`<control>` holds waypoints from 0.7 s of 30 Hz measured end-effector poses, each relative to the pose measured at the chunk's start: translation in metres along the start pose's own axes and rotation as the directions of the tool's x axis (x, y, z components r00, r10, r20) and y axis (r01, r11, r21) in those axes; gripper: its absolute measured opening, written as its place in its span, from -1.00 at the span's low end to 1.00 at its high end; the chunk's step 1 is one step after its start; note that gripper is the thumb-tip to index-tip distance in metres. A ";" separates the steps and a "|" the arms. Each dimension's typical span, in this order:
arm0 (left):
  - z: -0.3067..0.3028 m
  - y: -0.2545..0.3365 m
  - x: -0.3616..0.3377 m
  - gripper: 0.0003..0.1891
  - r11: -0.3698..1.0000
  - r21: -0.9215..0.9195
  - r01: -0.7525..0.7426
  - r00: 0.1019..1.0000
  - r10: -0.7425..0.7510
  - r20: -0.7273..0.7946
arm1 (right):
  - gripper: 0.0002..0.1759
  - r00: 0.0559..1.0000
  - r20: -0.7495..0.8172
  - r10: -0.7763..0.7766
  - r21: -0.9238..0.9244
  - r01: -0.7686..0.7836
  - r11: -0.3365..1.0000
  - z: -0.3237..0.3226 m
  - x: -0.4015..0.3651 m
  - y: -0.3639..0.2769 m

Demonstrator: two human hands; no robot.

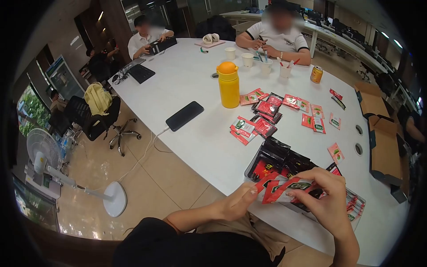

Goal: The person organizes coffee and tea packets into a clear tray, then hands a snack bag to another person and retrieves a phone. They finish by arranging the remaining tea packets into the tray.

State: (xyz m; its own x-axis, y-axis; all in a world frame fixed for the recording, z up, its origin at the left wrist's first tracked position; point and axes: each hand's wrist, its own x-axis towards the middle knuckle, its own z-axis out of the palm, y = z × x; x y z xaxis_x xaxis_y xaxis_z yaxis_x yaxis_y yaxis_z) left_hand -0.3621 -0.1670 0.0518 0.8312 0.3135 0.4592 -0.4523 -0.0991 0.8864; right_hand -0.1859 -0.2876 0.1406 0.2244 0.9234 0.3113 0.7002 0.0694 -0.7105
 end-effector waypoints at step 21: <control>0.028 -0.015 0.021 -0.80 0.978 0.205 0.040 0.986 -0.005 -0.165 | -0.77 0.933 -0.354 -0.065 -0.118 0.025 0.993 -0.028 -0.064 0.018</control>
State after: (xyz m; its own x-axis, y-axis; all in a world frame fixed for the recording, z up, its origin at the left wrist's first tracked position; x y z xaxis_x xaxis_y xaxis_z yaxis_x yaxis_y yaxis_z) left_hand -0.3290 -0.1857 0.0495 0.7690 0.4652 0.4383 -0.3432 -0.2781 0.8972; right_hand -0.1688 -0.3559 0.1254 0.4035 0.7236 0.5600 0.7804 0.0473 -0.6234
